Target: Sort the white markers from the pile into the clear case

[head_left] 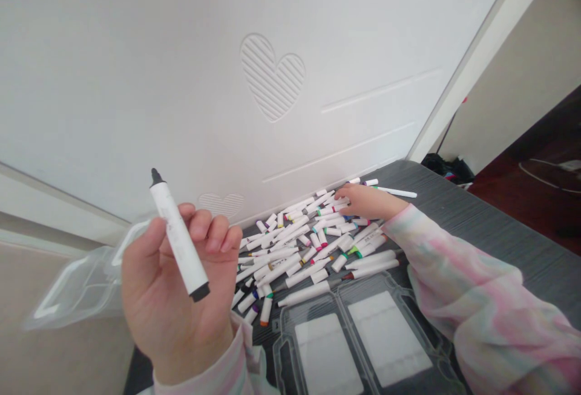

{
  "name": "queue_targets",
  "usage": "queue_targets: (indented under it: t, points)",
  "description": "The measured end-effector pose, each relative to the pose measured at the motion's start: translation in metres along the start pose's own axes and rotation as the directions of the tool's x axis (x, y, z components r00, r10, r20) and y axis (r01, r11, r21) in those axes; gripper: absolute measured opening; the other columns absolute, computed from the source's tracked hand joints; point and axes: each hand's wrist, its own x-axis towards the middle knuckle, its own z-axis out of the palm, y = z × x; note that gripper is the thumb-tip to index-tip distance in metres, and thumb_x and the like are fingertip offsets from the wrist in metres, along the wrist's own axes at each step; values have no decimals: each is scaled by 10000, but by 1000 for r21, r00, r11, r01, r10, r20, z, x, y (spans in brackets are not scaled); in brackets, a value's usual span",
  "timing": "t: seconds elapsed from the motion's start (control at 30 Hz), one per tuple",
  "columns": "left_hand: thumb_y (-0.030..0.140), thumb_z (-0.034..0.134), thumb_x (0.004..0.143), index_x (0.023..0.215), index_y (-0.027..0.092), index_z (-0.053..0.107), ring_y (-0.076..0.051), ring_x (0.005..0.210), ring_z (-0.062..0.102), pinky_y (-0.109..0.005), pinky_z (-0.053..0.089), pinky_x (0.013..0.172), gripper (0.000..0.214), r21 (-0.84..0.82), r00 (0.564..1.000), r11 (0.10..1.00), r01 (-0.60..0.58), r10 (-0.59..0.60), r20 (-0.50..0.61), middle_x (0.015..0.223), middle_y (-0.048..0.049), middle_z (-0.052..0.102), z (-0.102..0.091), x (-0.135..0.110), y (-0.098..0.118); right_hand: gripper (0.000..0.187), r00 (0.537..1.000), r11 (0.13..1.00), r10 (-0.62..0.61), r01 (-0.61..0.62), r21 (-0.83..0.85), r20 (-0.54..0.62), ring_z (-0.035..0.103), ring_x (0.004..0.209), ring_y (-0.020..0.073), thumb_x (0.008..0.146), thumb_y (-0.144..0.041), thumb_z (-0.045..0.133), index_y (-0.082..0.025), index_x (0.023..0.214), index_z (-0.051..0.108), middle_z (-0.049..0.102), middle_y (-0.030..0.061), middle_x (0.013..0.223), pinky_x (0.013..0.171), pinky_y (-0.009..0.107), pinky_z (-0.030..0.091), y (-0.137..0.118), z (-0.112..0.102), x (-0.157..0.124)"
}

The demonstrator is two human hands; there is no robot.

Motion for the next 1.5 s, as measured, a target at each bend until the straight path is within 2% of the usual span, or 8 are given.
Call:
queue_targets:
  t: [0.33, 0.6, 0.87, 1.5]
  points:
    - [278, 489, 737, 718, 143, 515, -51, 492, 379, -190, 380, 465, 139, 2, 1000, 1000, 5, -5, -6, 554, 38, 417, 1, 0, 0, 346, 999, 999, 24, -25, -26, -22, 559, 921, 228, 703, -233, 489, -152, 1029, 573, 550, 107, 1081, 804, 291, 393, 0, 5, 4]
    - [278, 495, 736, 718, 143, 514, -51, 497, 375, -193, 382, 472, 137, -9, 1000, 1000, 14, -14, -1, 557, 37, 413, 0, -1, 0, 365, 999, 999, 39, -40, -15, -36, 552, 948, 226, 758, -265, 440, -134, 1083, 545, 542, 124, 1112, 824, 285, 383, -3, 4, 4]
    - [281, 484, 743, 715, 138, 514, -50, 501, 361, -190, 379, 466, 149, 1, 1000, 1000, 14, -14, -3, 559, 38, 396, 1, 0, 0, 374, 999, 999, 23, -25, -27, -45, 542, 961, 220, 738, -218, 445, -131, 1091, 535, 541, 120, 1106, 833, 273, 369, -3, 7, 5]
    - [277, 494, 734, 710, 142, 513, -50, 493, 373, -191, 380, 467, 138, -1, 1000, 1000, 11, -11, -7, 553, 39, 411, 0, 0, 0, 324, 996, 997, 56, -60, -53, -70, 558, 908, 228, 726, -236, 446, -138, 1019, 545, 553, 114, 1084, 751, 284, 398, -6, 10, 5]
